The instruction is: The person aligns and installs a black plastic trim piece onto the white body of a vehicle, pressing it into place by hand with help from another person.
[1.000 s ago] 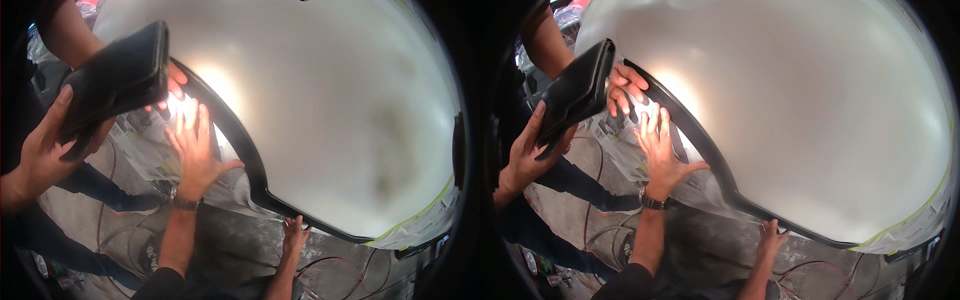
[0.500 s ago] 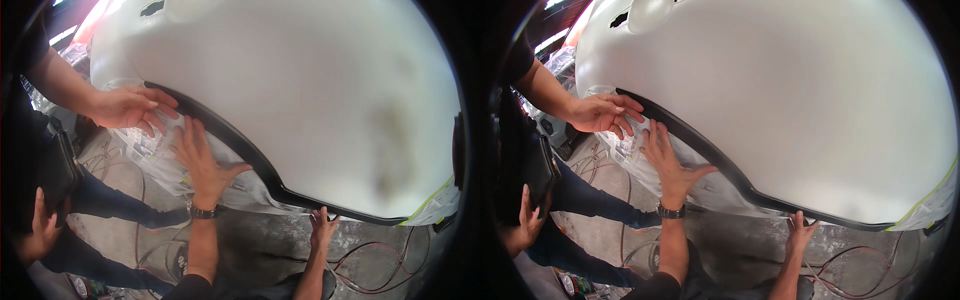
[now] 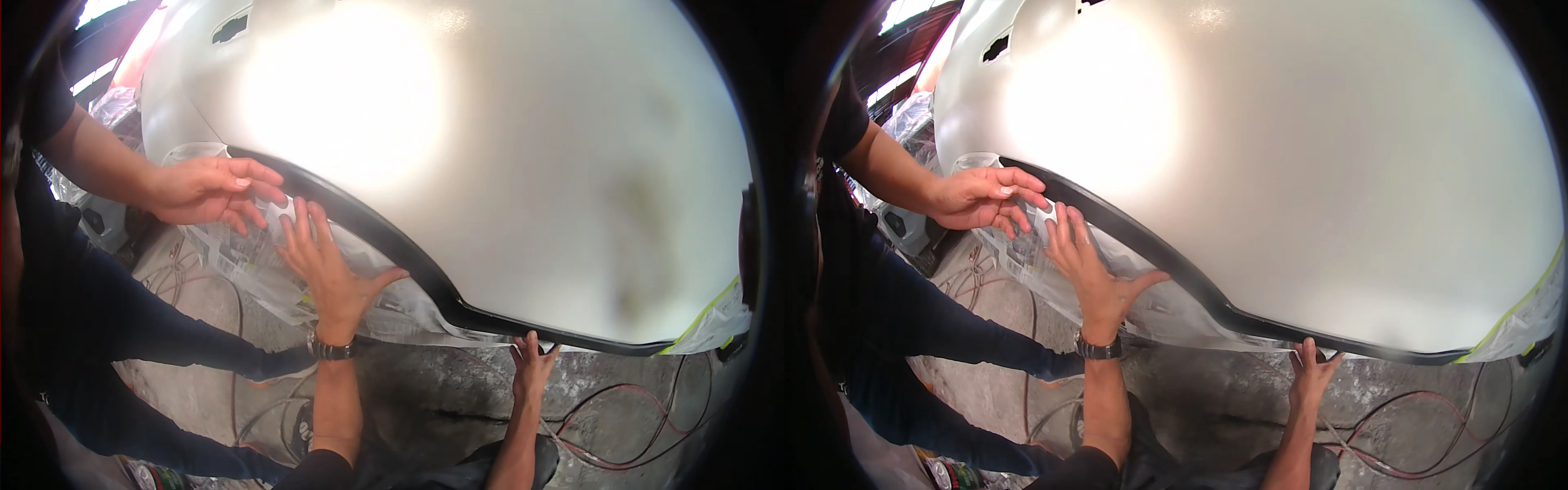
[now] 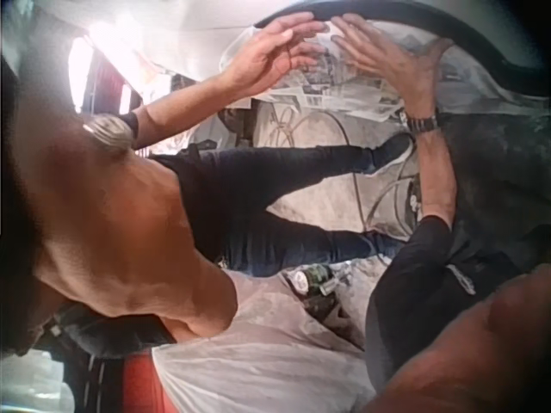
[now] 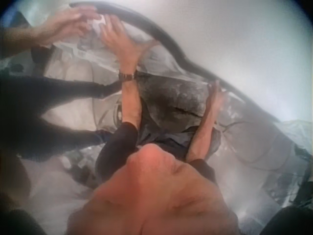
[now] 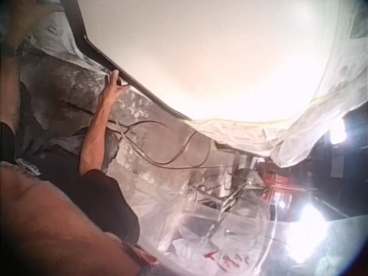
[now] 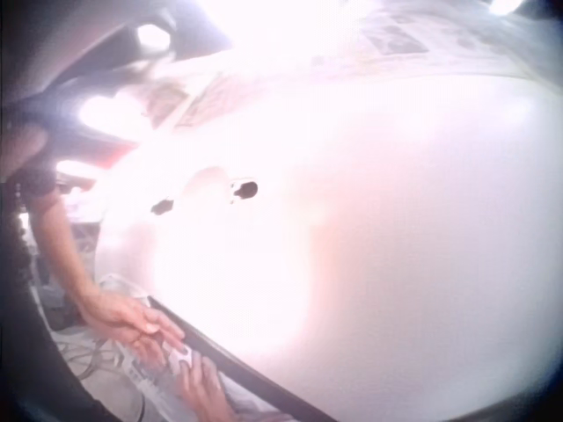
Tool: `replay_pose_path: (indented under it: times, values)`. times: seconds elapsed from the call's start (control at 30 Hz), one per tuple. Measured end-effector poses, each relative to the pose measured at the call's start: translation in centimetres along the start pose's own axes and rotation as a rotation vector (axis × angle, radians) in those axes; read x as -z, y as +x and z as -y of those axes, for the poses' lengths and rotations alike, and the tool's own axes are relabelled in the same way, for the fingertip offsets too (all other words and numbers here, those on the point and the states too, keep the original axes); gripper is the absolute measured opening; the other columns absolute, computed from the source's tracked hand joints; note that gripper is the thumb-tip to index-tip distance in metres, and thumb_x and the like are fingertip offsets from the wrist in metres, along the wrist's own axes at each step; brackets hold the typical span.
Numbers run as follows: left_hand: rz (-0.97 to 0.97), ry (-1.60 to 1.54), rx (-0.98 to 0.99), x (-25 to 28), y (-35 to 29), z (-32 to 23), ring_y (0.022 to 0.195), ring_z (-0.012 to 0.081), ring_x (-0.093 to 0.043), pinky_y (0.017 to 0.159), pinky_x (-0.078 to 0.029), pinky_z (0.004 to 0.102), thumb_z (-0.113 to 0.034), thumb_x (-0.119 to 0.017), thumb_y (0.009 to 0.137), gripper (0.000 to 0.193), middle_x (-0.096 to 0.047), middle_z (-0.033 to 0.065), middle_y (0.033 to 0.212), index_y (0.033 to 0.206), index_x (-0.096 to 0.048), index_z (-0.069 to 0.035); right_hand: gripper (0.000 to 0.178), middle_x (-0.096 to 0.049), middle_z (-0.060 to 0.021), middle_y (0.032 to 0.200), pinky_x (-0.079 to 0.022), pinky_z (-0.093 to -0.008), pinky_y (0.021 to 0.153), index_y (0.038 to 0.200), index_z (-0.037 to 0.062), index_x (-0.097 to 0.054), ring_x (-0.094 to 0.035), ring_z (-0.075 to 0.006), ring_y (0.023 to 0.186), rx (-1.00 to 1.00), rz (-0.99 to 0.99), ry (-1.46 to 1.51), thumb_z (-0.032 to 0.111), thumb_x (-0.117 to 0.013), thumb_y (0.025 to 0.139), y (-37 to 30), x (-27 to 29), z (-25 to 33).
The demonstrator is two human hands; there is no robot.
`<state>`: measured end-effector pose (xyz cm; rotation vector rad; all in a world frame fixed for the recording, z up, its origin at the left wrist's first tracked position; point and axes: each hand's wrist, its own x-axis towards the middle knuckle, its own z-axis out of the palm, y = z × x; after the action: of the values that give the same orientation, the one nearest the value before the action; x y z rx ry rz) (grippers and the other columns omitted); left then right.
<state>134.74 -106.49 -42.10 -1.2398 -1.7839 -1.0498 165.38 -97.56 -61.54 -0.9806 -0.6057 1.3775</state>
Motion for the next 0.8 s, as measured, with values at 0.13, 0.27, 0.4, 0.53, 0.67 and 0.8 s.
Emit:
replay_pose_path:
  times: [0.13, 0.27, 0.4, 0.53, 0.67, 0.8]
  values:
    - [0.006, 0.020, -0.012, -0.1, 0.0, 0.1, 0.150, 0.0507, -0.013, 0.113, -0.014, 0.0730, -0.069, -0.089, 0.047, 0.148, -0.020, 0.0215, 0.164, 0.160, -0.018, -0.003, 0.110, -0.059, -0.0140, 0.120, -0.055, -0.0473, 0.088, 0.160, 0.0124, 0.002, -0.067, -0.0274, 0.099, 0.007, -0.007, 0.004, 0.022, -0.081, 0.089, 0.0, 0.2, -0.2]
    - [0.007, 0.045, -0.024, -0.1, -0.1, 0.2, 0.150, 0.0504, -0.013, 0.113, -0.014, 0.0737, -0.071, -0.087, 0.048, 0.148, -0.019, 0.0213, 0.165, 0.160, -0.018, -0.003, 0.111, -0.058, -0.0131, 0.118, -0.055, -0.0437, 0.087, 0.161, 0.0156, 0.004, -0.066, -0.0245, 0.100, -0.015, 0.022, 0.003, 0.022, -0.080, 0.089, 0.0, -0.1, 0.1]
    - [0.002, 0.038, -0.022, -0.3, -0.2, 0.1, 0.150, 0.0504, -0.013, 0.112, -0.014, 0.0739, -0.071, -0.087, 0.049, 0.149, -0.018, 0.0213, 0.165, 0.160, -0.017, -0.003, 0.114, -0.057, -0.0132, 0.116, -0.054, -0.0425, 0.087, 0.161, 0.0159, 0.009, -0.066, -0.0236, 0.100, -0.020, 0.090, 0.005, 0.021, -0.080, 0.090, -0.4, -0.3, 0.9]
    - [-0.003, 0.030, -0.028, -0.2, -0.1, 0.0, 0.150, 0.0503, -0.013, 0.112, -0.014, 0.0739, -0.071, -0.087, 0.048, 0.149, -0.019, 0.0209, 0.165, 0.160, -0.017, -0.003, 0.117, -0.057, -0.0134, 0.116, -0.054, -0.0430, 0.087, 0.161, 0.0141, 0.011, -0.066, -0.0244, 0.100, -0.022, 0.032, 0.001, 0.022, -0.081, 0.089, -0.5, -0.5, 1.0]
    - [-0.007, 0.034, -0.030, -0.2, 0.0, 0.1, 0.150, 0.0499, -0.013, 0.112, -0.014, 0.0738, -0.071, -0.087, 0.048, 0.148, -0.020, 0.0202, 0.165, 0.160, -0.018, -0.004, 0.120, -0.057, -0.0142, 0.117, -0.054, -0.0438, 0.088, 0.161, 0.0133, 0.013, -0.066, -0.0258, 0.101, -0.027, -0.016, 0.001, 0.023, -0.082, 0.088, -0.3, -0.5, 0.6]
    - [-0.004, 0.043, -0.016, -0.2, -0.1, 0.4, 0.150, 0.0494, -0.013, 0.113, -0.014, 0.0735, -0.071, -0.088, 0.048, 0.147, -0.021, 0.0194, 0.164, 0.160, -0.020, -0.003, 0.121, -0.057, -0.0158, 0.118, -0.054, -0.0447, 0.089, 0.161, 0.0128, 0.013, -0.066, -0.0272, 0.102, -0.038, -0.034, 0.015, 0.023, -0.082, 0.088, 0.1, -0.2, -0.2]
